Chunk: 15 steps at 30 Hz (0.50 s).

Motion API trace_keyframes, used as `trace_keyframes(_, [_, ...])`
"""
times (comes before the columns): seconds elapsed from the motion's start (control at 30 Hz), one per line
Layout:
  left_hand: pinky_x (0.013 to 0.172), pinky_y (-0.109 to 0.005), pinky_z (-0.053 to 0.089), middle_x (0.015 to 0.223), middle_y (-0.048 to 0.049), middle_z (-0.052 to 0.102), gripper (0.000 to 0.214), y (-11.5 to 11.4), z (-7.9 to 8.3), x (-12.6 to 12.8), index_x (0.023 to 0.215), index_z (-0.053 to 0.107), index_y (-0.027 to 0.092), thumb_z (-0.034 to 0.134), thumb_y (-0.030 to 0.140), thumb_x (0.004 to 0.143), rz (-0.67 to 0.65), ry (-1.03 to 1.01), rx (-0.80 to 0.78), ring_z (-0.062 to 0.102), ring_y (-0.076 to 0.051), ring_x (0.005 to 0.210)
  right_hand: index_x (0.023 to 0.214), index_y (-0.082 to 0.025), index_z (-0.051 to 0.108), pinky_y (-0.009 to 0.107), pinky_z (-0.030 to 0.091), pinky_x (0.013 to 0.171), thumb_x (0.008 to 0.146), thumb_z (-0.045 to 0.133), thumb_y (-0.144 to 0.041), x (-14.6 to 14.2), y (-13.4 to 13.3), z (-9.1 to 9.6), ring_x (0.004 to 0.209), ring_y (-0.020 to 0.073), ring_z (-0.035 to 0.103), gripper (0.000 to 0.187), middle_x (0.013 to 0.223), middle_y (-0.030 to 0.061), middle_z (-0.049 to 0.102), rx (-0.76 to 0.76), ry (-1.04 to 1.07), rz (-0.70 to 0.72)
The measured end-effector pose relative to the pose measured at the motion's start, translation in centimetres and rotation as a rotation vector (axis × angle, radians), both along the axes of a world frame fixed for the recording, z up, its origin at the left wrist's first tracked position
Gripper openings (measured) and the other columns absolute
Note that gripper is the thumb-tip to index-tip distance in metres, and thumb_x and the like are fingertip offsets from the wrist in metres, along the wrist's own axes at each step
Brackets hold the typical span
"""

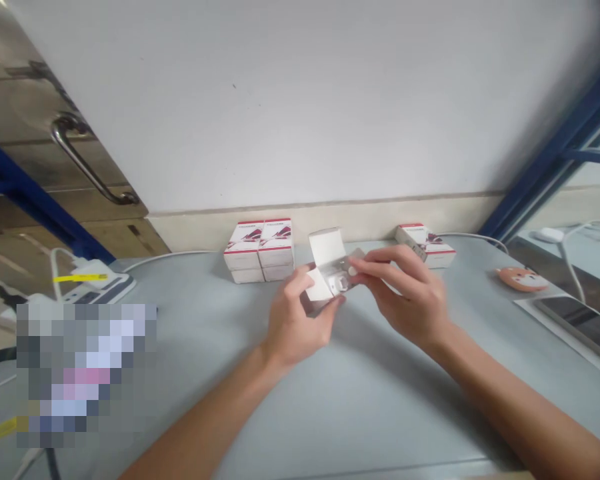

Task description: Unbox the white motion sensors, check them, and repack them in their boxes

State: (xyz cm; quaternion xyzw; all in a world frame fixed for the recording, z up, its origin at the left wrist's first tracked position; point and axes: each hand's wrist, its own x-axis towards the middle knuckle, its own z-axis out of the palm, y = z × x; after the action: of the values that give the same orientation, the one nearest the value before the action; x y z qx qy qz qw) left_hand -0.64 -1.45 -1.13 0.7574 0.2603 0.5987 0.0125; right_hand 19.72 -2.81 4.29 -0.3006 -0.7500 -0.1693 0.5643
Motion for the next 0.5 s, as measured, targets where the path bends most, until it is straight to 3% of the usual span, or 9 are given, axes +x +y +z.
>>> trace_keyframes(0.1, [0.082,-0.040,0.061,0.120,-0.0110,0.068,0.068,-0.13,0.17,-0.09,0.131,0.034,0.030,0.080,0.011,0.084,-0.048,0.032,-0.019,0.073,-0.024,0.104,0.113,-0.034,0.077,0.034,0.056,0.065,0.100,0.060,-0.005,-0.23,0.15,-0.30,0.074,0.0167,0.065,0.036,0.091,0.0024,0.072,-0.069,-0.016,-0.007])
trace_keyframes(0.27, [0.082,-0.040,0.061,0.120,-0.0104,0.068,0.069,-0.13,0.18,-0.08,0.130,0.035,0.031,0.081,0.011,0.082,-0.064,0.018,-0.025,0.073,-0.024,0.104,0.110,-0.031,0.079,0.039,0.054,0.070,0.101,0.061,-0.010,0.20,0.31,-0.10,0.079,0.0204,0.058,0.029,0.089,0.0047,0.072,-0.204,-0.054,0.004])
trace_keyframes(0.5, [0.082,-0.032,0.060,0.121,-0.0081,0.062,0.070,0.08,-0.24,0.21,0.133,0.036,0.028,0.081,0.010,0.082,-0.036,-0.071,-0.018,0.070,-0.018,0.100,0.117,-0.028,0.078,0.046,0.056,0.085,0.103,0.064,-0.022,-0.05,-0.41,-0.06,0.097,0.0258,0.058,0.021,0.107,0.0086,0.071,-0.286,-0.134,-0.009])
